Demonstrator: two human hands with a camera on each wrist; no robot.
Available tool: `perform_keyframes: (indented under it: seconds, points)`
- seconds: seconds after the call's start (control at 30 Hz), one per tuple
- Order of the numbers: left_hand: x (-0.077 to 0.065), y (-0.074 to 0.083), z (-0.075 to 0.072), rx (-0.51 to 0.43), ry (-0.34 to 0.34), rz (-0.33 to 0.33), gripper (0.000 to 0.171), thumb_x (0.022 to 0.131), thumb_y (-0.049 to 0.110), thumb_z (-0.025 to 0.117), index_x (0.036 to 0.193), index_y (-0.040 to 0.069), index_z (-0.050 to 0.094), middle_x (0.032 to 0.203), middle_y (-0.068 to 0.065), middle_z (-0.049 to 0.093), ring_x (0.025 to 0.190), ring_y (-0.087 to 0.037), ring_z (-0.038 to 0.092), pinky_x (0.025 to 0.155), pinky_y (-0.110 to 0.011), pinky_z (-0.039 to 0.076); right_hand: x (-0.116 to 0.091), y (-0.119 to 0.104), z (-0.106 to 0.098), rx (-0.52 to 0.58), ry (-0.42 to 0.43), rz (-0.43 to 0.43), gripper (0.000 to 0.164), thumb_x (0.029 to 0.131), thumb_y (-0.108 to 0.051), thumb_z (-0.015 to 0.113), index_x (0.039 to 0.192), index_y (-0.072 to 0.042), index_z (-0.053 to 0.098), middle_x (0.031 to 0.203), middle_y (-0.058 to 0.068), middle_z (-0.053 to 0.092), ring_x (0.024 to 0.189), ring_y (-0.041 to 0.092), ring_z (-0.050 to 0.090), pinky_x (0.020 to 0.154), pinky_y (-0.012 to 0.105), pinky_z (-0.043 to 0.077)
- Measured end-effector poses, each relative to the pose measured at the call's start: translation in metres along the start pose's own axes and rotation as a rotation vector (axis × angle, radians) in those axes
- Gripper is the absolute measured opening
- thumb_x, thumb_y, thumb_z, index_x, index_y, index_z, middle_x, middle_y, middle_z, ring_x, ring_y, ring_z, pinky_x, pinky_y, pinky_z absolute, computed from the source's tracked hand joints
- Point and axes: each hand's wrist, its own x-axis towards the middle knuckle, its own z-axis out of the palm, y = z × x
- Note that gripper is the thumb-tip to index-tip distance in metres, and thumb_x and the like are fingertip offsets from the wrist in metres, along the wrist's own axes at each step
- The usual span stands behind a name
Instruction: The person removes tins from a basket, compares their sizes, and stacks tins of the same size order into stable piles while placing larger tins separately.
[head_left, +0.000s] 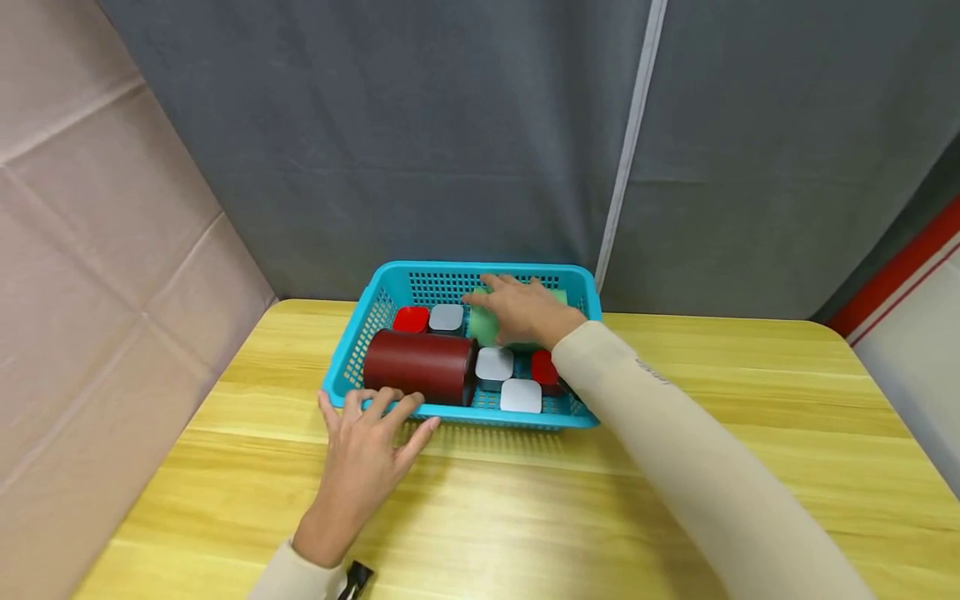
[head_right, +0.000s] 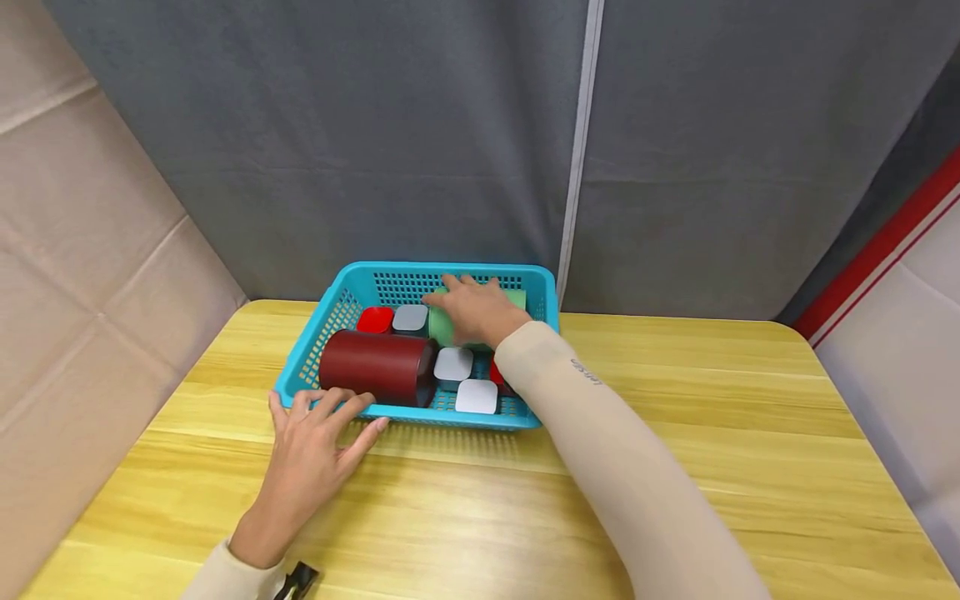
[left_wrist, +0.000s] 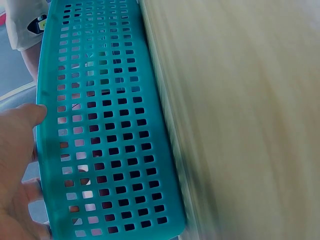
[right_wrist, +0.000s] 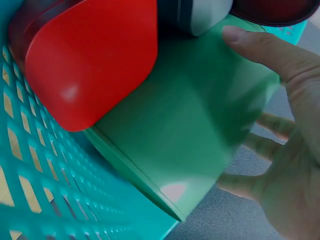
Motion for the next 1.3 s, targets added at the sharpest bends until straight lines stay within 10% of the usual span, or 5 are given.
perform_keyframes:
  seconds: [1.3]
  points:
    - [0.0005,0.0035,-0.0025,-0.005,0.008,0.023,0.034,0.091,0.046,0.077,0.11,0.018,0.08,0.103,-0.007,0.073,0.106,-0.043,0.061,0.103,-0.095,0.012,-0.0019,0.0009,0.0049,-0.035,0.001,0.029,0.091,0.087,-0.023,0.087,0.162,-0.03,0.036,0.173,0.014,0.023,0.158,0.045,0.025,0.119,0.075,0.029]
